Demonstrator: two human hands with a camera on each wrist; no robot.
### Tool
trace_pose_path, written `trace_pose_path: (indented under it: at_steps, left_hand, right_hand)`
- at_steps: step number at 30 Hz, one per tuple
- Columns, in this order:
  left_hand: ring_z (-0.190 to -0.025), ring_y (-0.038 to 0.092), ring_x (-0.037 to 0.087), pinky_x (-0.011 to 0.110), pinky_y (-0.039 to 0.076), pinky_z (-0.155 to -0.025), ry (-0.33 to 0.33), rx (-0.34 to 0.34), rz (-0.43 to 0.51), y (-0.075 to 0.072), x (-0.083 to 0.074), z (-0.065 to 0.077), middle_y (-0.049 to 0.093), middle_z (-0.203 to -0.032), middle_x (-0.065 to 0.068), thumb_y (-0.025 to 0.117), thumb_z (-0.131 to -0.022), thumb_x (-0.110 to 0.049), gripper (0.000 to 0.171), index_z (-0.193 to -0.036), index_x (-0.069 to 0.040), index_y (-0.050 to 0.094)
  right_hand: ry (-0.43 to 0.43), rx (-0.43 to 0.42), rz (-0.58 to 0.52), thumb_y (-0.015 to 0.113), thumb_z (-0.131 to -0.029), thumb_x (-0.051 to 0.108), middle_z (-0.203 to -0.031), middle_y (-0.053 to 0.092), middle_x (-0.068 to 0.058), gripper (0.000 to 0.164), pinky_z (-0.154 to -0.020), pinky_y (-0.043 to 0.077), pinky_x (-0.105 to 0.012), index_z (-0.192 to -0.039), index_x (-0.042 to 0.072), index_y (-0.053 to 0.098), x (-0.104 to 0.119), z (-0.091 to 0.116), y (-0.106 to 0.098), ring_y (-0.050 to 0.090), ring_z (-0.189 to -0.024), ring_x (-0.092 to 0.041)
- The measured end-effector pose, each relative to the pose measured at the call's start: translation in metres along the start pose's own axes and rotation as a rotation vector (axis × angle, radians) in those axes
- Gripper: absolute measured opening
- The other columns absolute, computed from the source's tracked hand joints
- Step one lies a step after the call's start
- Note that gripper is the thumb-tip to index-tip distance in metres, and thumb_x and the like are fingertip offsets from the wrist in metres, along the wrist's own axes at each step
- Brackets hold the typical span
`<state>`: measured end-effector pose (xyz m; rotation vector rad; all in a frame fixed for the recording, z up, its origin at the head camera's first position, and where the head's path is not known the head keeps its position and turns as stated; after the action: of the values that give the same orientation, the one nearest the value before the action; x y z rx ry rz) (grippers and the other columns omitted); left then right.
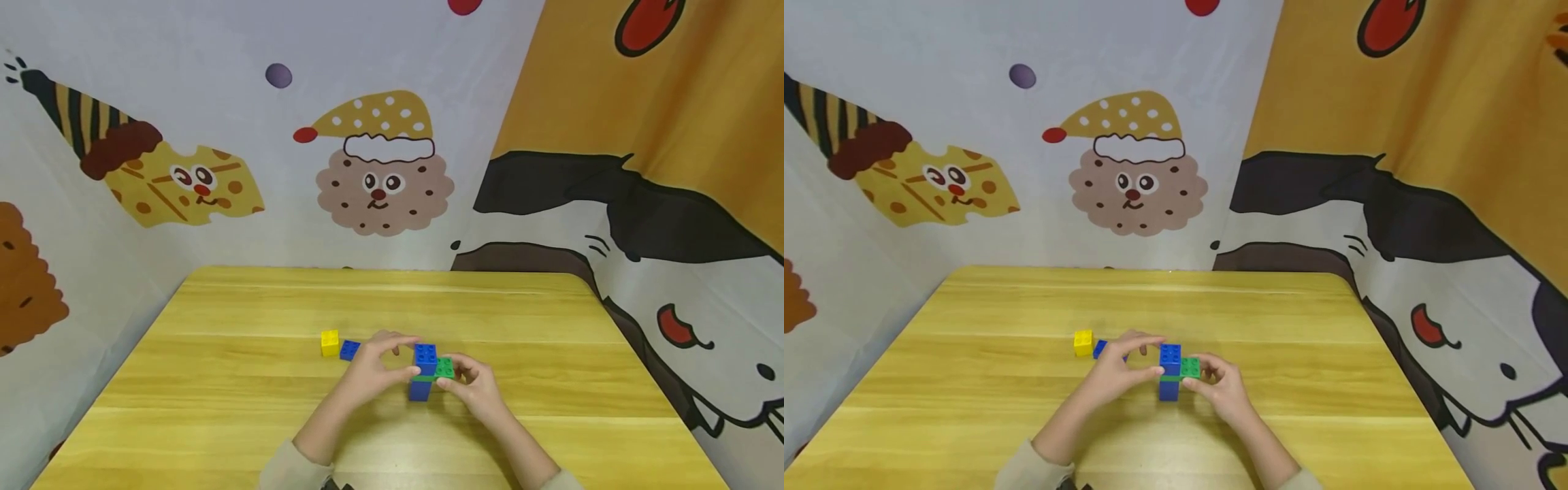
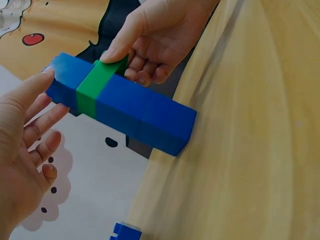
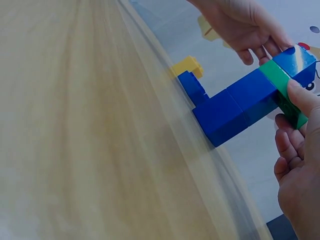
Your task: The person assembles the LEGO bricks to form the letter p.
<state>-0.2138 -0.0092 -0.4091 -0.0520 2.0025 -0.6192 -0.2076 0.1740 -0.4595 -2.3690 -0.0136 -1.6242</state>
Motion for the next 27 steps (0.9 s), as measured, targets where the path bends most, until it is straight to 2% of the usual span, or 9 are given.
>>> trace_pose_path:
  at_steps: [5,9,11,15,18,22,27]
  left_hand:
    - [-0.089,0.051,0.014,0.045,0.047,-0.075,0.008,-0.02,0.005,-0.011,-0.001,-0.001,0.066,-0.108,-0.006,0.079,-0.08,-0.028,0.041,-0.119,-0.02,0.068]
    - [-0.092,0.052,0.013,0.04,0.046,-0.078,0.006,-0.051,0.012,-0.024,0.004,-0.001,0.065,-0.107,-0.013,0.08,-0.079,-0.023,0.041,-0.118,-0.02,0.068]
    - [-0.093,0.052,0.014,0.04,0.046,-0.08,0.007,-0.071,0.022,-0.033,0.007,-0.001,0.065,-0.108,-0.013,0.08,-0.079,-0.018,0.041,-0.118,-0.02,0.068]
    - [-0.093,0.053,0.015,0.04,0.045,-0.081,0.016,-0.124,0.02,-0.052,0.013,-0.001,0.067,-0.107,-0.002,0.08,-0.078,-0.011,0.042,-0.117,-0.017,0.068]
    - [-0.094,0.051,0.017,0.039,0.043,-0.081,0.007,-0.146,0.01,-0.064,0.019,0.001,0.067,-0.109,0.003,0.08,-0.079,-0.013,0.042,-0.119,-0.015,0.067]
    - [-0.097,0.05,0.021,0.045,0.039,-0.085,-0.015,-0.156,0.005,-0.076,0.028,0.004,0.066,-0.113,0.003,0.079,-0.081,-0.019,0.043,-0.121,-0.014,0.066]
    - [-0.098,0.048,0.023,0.053,0.036,-0.088,-0.074,-0.178,0.005,-0.091,0.04,0.008,0.065,-0.115,0.003,0.079,-0.081,-0.017,0.045,-0.123,-0.013,0.064]
  right_hand:
    - [0.012,0.001,-0.005,0.071,-0.08,-0.009,-0.081,0.062,0.001,0.029,-0.068,0.042,-0.025,-0.108,-0.007,0.065,0.002,-0.001,0.001,0.049,-0.074,-0.015]
    - [0.032,-0.007,-0.007,0.072,-0.08,-0.006,-0.081,0.061,0.001,0.03,-0.067,0.042,-0.024,-0.109,-0.006,0.065,0.0,0.001,0.0,0.048,-0.074,-0.014]
    - [0.041,-0.012,-0.009,0.073,-0.08,-0.003,-0.081,0.061,0.0,0.03,-0.068,0.042,-0.023,-0.109,-0.005,0.065,-0.001,0.001,0.0,0.048,-0.075,-0.014]
    - [0.05,-0.019,-0.003,0.075,-0.08,0.001,-0.081,0.061,-0.002,0.031,-0.068,0.043,-0.024,-0.11,-0.004,0.065,-0.001,0.002,0.0,0.049,-0.076,-0.015]
    - [0.068,-0.022,0.005,0.074,-0.081,-0.001,-0.081,0.06,-0.002,0.031,-0.068,0.043,-0.024,-0.11,-0.004,0.066,-0.001,0.002,0.0,0.049,-0.076,-0.015]
    - [0.085,-0.023,0.005,0.072,-0.08,-0.006,-0.079,0.06,-0.001,0.03,-0.068,0.042,-0.024,-0.109,-0.007,0.065,0.007,0.001,0.002,0.048,-0.074,-0.016]
    - [0.071,-0.019,0.013,0.072,-0.08,-0.006,-0.079,0.061,0.002,0.028,-0.068,0.043,-0.024,-0.107,-0.01,0.064,0.027,0.001,0.004,0.049,-0.074,-0.015]
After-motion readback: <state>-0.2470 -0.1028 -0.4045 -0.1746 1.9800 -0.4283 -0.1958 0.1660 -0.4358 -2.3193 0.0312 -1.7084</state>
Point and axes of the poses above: each hand's wrist, its own z-axis away from the middle knuckle, its own y-axis out of the palm, x = y × z, the point moved 8 cm from there along -z, towards the middle knuckle
